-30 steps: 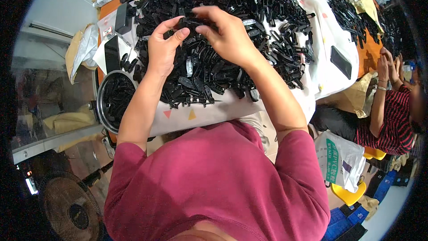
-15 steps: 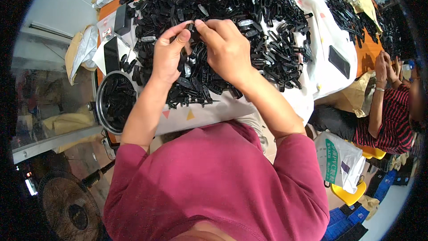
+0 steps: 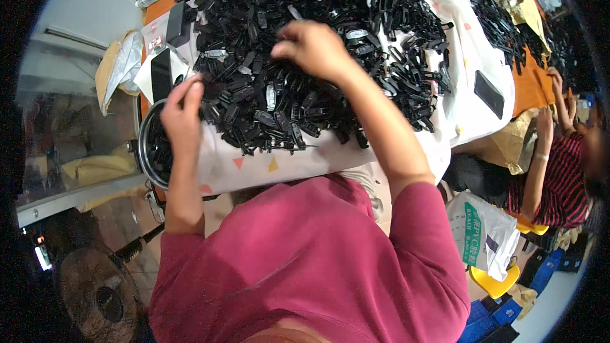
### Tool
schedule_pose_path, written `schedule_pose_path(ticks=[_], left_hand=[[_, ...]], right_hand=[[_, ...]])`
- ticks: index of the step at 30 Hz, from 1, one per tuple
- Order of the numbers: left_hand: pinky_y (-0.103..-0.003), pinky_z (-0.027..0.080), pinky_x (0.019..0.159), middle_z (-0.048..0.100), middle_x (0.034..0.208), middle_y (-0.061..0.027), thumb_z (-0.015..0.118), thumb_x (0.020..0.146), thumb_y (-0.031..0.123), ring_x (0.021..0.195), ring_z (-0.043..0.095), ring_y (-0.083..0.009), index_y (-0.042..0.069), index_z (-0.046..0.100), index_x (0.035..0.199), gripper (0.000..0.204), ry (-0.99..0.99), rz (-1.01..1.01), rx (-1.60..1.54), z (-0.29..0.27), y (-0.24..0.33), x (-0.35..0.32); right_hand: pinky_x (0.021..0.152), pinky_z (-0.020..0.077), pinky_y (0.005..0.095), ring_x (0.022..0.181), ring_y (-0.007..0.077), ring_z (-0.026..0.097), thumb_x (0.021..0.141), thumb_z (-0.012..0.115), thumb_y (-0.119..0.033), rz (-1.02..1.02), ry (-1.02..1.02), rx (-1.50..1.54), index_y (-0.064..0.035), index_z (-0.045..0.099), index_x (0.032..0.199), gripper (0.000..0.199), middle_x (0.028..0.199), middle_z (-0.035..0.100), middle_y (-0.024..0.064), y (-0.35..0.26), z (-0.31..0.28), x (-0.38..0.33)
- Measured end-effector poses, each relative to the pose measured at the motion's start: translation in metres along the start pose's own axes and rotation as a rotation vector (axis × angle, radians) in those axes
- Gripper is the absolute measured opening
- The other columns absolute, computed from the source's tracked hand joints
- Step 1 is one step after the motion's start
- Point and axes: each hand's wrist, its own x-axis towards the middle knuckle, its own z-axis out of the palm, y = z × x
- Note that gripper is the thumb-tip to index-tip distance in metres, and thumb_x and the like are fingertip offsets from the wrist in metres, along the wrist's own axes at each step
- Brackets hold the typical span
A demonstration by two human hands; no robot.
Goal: Sorting and inspecting small black plastic components from a large pile into a container at a workshop table.
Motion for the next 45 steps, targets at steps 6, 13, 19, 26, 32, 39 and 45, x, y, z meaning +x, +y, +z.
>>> schedule_pose_path(ticks=[6,13,19,26,32,39,45], left_hand=[[-0.030,0.043,0.073,0.057,0.095,-0.0103,0.066,0.074,0.021,0.083,0.055,-0.0233,0.004,0.063,0.092,0.025,-0.029,-0.042,0.702,-0.070,-0.042,-0.020],[-0.054,0.019,0.098,0.041,0.128,-0.0094,0.064,0.071,0.043,0.121,0.032,-0.0299,0.014,0.060,0.107,0.047,-0.056,0.048,0.862,-0.047,-0.038,-0.009],[-0.043,0.039,0.081,0.057,0.100,-0.0081,0.064,0.072,0.037,0.097,0.050,-0.0288,0.012,0.068,0.082,0.027,-0.195,0.196,0.661,0.055,-0.033,0.072],[-0.045,0.039,0.079,0.058,0.094,-0.0068,0.065,0.071,0.035,0.093,0.051,-0.0304,0.008,0.063,0.077,0.027,-0.228,0.151,0.774,0.116,-0.024,0.087],[-0.023,0.048,0.052,0.061,0.079,-0.0096,0.055,0.084,0.018,0.058,0.058,-0.0148,0.004,0.047,0.101,0.023,-0.540,-0.133,-0.186,0.097,0.026,0.062],[-0.023,0.049,0.061,0.061,0.085,-0.0084,0.056,0.083,0.011,0.067,0.059,-0.0128,0.005,0.047,0.118,0.037,-0.787,-0.418,-0.967,0.065,0.048,0.053],[-0.019,0.044,0.062,0.055,0.085,-0.0025,0.067,0.075,0.012,0.070,0.052,-0.0076,0.005,0.059,0.105,0.032,-0.650,-0.156,-0.615,0.064,0.046,0.041]], right_hand=[[0.066,0.0494,0.0361,0.085,0.0271,0.056,0.072,0.064,-0.027,-0.025,0.105,-0.840,-0.0065,0.063,0.080,0.023,0.084,0.060,0.0089,0.046,0.018,0.071],[0.066,0.0492,0.0377,0.084,0.0267,0.057,0.073,0.060,-0.022,-0.242,0.067,-0.734,-0.0071,0.062,0.084,0.018,0.085,0.060,0.0093,0.042,0.023,0.065],[0.073,0.0485,0.0355,0.084,0.0291,0.058,0.068,0.064,-0.036,-0.090,-0.018,-0.691,-0.0071,0.065,0.080,0.032,0.085,0.061,0.0103,0.023,0.058,0.054],[0.072,0.0472,0.0332,0.077,0.0253,0.061,0.071,0.062,-0.027,0.266,0.316,-0.102,-0.0039,0.060,0.092,0.031,0.086,0.063,0.0125,0.008,0.018,0.030],[0.059,0.0457,0.0215,0.074,0.0103,0.056,0.084,0.047,-0.009,0.188,0.254,0.805,-0.0030,0.050,0.114,0.030,0.098,0.059,0.0074,-0.025,-0.022,-0.002],[0.047,0.0391,0.0175,0.057,0.0070,0.047,0.089,0.042,-0.015,0.213,0.099,0.887,-0.0020,0.049,0.116,0.031,0.085,0.059,0.0074,-0.049,-0.038,-0.025],[0.037,0.0310,0.0151,0.049,0.0040,0.044,0.085,0.055,-0.012,0.216,0.076,0.974,-0.0018,0.055,0.101,0.019,0.068,0.056,0.0017,-0.074,-0.044,-0.040]])
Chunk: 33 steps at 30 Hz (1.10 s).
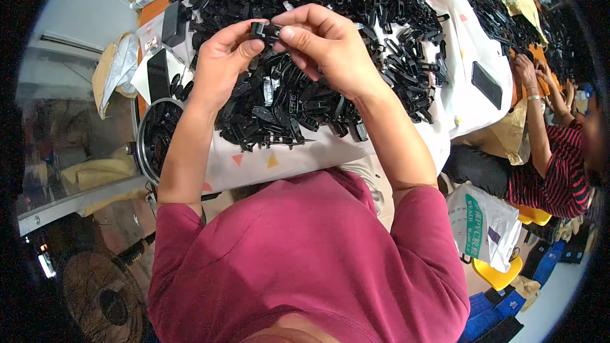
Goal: Sorting and inspecting small black plastic components from a large pile into a container at a workshop table.
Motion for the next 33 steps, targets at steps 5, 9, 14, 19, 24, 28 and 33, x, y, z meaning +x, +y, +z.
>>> schedule_pose_path(ticks=[5,9,14,19,24,28,33], left_hand=[[-0.019,0.041,0.061,0.054,0.084,0.0001,0.069,0.072,0.010,0.070,0.050,-0.0073,0.007,0.064,0.098,0.027,0.068,0.369,0.200,0.013,-0.001,-0.003],[-0.021,0.043,0.056,0.057,0.078,-0.0022,0.071,0.068,0.006,0.066,0.052,-0.0081,0.006,0.064,0.097,0.030,0.104,0.503,0.560,0.013,0.007,-0.011],[-0.019,0.045,0.063,0.059,0.084,-0.0017,0.069,0.071,0.005,0.074,0.054,-0.0077,0.003,0.062,0.102,0.031,0.054,0.297,0.109,0.018,-0.012,-0.004],[-0.019,0.044,0.076,0.059,0.095,-0.0025,0.063,0.079,0.010,0.083,0.053,-0.0076,0.000,0.056,0.111,0.034,0.142,-0.011,-0.391,0.034,-0.027,-0.007],[-0.017,0.039,0.068,0.060,0.085,-0.0005,0.059,0.083,0.019,0.071,0.051,-0.0052,0.005,0.061,0.100,0.022,0.172,-0.217,-0.409,0.026,-0.045,-0.012],[-0.021,0.041,0.066,0.060,0.085,-0.0014,0.053,0.085,0.019,0.073,0.052,-0.0078,0.006,0.060,0.092,0.017,0.347,-0.209,-0.299,-0.008,-0.051,0.011],[-0.033,0.046,0.067,0.063,0.080,-0.0107,0.056,0.076,0.023,0.073,0.060,-0.0234,0.003,0.064,0.082,0.022,0.415,-0.047,0.921,-0.059,-0.063,0.075]], right_hand=[[0.035,0.0260,0.0147,0.045,0.0030,0.041,0.082,0.059,-0.011,0.063,0.076,0.019,-0.0020,0.060,0.089,0.012,0.062,0.052,-0.0021,0.004,-0.007,-0.002],[0.035,0.0249,0.0152,0.044,0.0027,0.040,0.081,0.060,-0.011,0.049,0.071,-0.070,-0.0023,0.060,0.086,0.010,0.062,0.052,-0.0026,0.005,-0.011,-0.004],[0.035,0.0255,0.0149,0.043,0.0028,0.041,0.080,0.062,-0.011,0.143,0.109,0.040,-0.0027,0.060,0.082,0.009,0.061,0.051,-0.0024,0.008,-0.007,-0.007],[0.041,0.0429,0.0185,0.058,0.0091,0.055,0.081,0.061,-0.012,-0.071,0.257,-0.021,0.0006,0.054,0.100,0.024,0.074,0.059,0.0044,0.037,0.005,-0.006],[0.050,0.0474,0.0204,0.060,0.0114,0.059,0.079,0.063,-0.013,0.106,0.210,-0.289,0.0017,0.055,0.096,0.023,0.076,0.061,0.0055,0.055,-0.005,-0.008],[0.053,0.0462,0.0217,0.062,0.0105,0.058,0.081,0.061,-0.019,0.104,0.103,-0.489,0.0006,0.058,0.096,0.025,0.076,0.061,0.0042,0.055,-0.032,0.028],[0.058,0.0466,0.0244,0.067,0.0103,0.060,0.081,0.059,-0.020,-0.108,0.310,-1.017,-0.0038,0.060,0.100,0.024,0.081,0.064,0.0067,0.063,-0.081,0.088]])
